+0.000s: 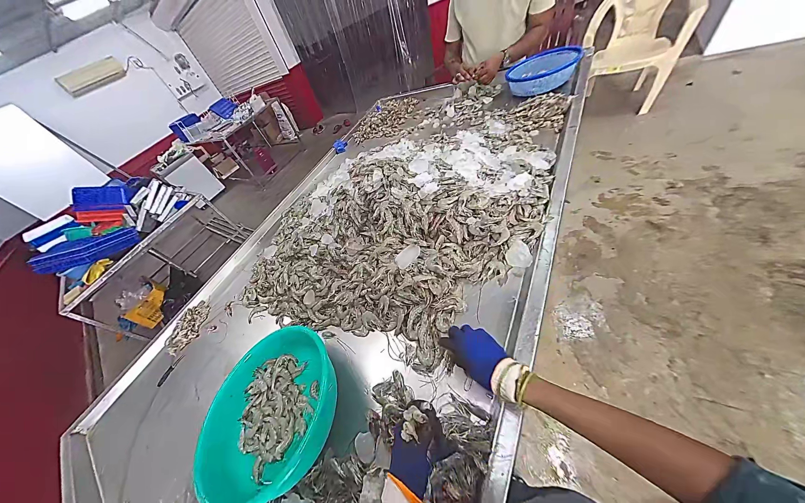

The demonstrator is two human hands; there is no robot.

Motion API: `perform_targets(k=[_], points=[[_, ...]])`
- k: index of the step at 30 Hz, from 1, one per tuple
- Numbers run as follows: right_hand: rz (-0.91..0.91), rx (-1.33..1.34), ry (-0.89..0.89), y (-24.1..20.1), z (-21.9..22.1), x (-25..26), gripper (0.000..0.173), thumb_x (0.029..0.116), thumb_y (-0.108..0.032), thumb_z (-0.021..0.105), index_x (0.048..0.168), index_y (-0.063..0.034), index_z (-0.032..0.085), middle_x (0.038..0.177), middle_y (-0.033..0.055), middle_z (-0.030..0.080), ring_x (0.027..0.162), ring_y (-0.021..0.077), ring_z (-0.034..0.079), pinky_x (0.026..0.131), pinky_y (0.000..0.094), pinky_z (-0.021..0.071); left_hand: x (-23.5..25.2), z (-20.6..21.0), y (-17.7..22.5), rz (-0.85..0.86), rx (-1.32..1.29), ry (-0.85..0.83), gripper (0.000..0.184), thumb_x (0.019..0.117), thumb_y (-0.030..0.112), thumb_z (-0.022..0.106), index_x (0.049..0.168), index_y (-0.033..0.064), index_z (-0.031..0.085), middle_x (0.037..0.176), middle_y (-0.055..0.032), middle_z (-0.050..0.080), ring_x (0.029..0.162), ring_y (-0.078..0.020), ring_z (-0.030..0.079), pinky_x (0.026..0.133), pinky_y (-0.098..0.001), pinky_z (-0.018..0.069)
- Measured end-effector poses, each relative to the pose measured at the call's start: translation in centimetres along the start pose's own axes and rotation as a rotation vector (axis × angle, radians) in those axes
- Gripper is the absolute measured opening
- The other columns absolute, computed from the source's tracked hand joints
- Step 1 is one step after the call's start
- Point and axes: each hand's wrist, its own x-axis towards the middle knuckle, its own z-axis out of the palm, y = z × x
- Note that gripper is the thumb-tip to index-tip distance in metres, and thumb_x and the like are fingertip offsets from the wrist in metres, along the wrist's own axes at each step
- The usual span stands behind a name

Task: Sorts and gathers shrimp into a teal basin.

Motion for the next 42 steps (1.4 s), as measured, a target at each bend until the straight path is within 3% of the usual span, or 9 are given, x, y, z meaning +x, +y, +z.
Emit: perform_targets(k=[6,10,13,16,23,34,38,39,42], points=[[0.351,0.221,-0.073,3.9,-4.3,3.5,0.047,0.1024,-0.038,0.06,0.125,0.0028,0.063,0.121,0.0297,0.067,0.116,0.0469,0.065,0.095,0.0669,0.0492,0.9,-0.8,-2.1,0.295,-0.258,-0.014,0.044,0.0785,-0.008,0.069,0.12,-0.0154,0.056,0.102,-0.0157,0.068,0.082,-0.0095,0.066,0.073,-0.0264,0.0589],[0.121,0.05,-0.077,6.1,-7.5,2.9,0.026,0.1045,-0.018,0.056,0.122,-0.0082,0.072,0.122,0.0226,0.07,0.116,0.0441,0.066,0.095,0.0668,0.0496,-1.1,-1.1,1.6,-0.007,-0.359,0.025,0.029,0.0944,-0.017,0.05,0.121,-0.0111,0.058,0.103,-0.0142,0.067,0.082,-0.0146,0.066,0.079,-0.033,0.0593],[-0.277,-0.109,-0.024,7.2,-4.8,3.9,0.034,0.0854,0.004,0.072,0.117,-0.0085,0.075,0.129,0.0199,0.066,0.12,0.0442,0.061,0.1,0.0634,0.0479,0.2,-1.5,-1.5,0.378,-0.362,-0.15,0.029,0.0944,-0.011,0.047,0.12,-0.0224,0.053,0.106,-0.0277,0.07,0.09,-0.0203,0.073,0.081,-0.0311,0.0623],[-0.139,-0.124,0.037,7.7,-2.4,3.1,0.032,0.0903,-0.002,0.07,0.122,0.0003,0.069,0.132,0.0236,0.063,0.128,0.046,0.055,0.111,0.0617,0.0395,-1.4,-0.6,3.6,-0.035,-0.368,-0.05,0.037,0.0969,-0.017,0.048,0.134,-0.0118,0.053,0.129,-0.0219,0.063,0.111,-0.0219,0.066,0.096,-0.0359,0.0557],[-0.132,0.029,-0.108,-2.8,1.8,-4.7,0.025,0.101,-0.015,0.063,0.115,0.0044,0.071,0.128,0.0281,0.063,0.124,0.0494,0.057,0.099,0.065,0.0478,3.1,3.0,-0.8,0.396,0.224,0.109,0.056,0.0885,-0.008,0.061,0.143,0.0035,0.059,0.136,-0.0182,0.066,0.125,-0.0345,0.063,0.113,-0.0516,0.0441],[-0.181,-0.003,0.078,-1.0,1.3,-5.1,0.009,0.0891,0.004,0.064,0.096,0.0063,0.07,0.115,0.0264,0.066,0.116,0.0471,0.061,0.093,0.0612,0.0512,1.3,2.6,1.1,0.132,0.185,-0.03,0.04,0.0865,-0.006,0.067,0.127,-0.0065,0.063,0.111,-0.0233,0.069,0.102,-0.0299,0.068,0.095,-0.047,0.0544],[0.023,-0.064,-0.158,3.1,-1.7,-3.0,0.023,0.0992,-0.019,0.062,0.114,-0.0039,0.073,0.136,0.0239,0.058,0.132,0.048,0.05,0.103,0.0654,0.0429,4.4,0.2,-4.7,0.802,-0.103,-0.066,0.04,0.0817,-0.01,0.066,0.116,-0.0268,0.054,0.098,-0.0327,0.068,0.085,-0.0235,0.071,0.073,-0.0265,0.0591],[-0.021,-0.057,-0.143,3.0,-2.5,-2.5,0.022,0.0988,-0.017,0.065,0.114,-0.0045,0.074,0.136,0.0242,0.06,0.131,0.0489,0.05,0.104,0.0666,0.0417,1.2,0.1,0.3,0.296,-0.158,-0.04,0.048,0.0834,-0.024,0.063,0.13,-0.0156,0.054,0.114,-0.0243,0.067,0.096,-0.0197,0.068,0.087,-0.0297,0.0558],[-0.212,-0.045,-0.017,1.8,-3.3,0.8,0.023,0.0974,0.001,0.059,0.116,-0.0022,0.073,0.13,0.0232,0.065,0.126,0.0462,0.057,0.106,0.0628,0.0441,-0.6,0.2,3.5,0.22,-0.406,-0.059,0.045,0.0846,-0.024,0.058,0.128,-0.0181,0.046,0.11,-0.0223,0.062,0.089,-0.0118,0.064,0.079,-0.0237,0.0567]])
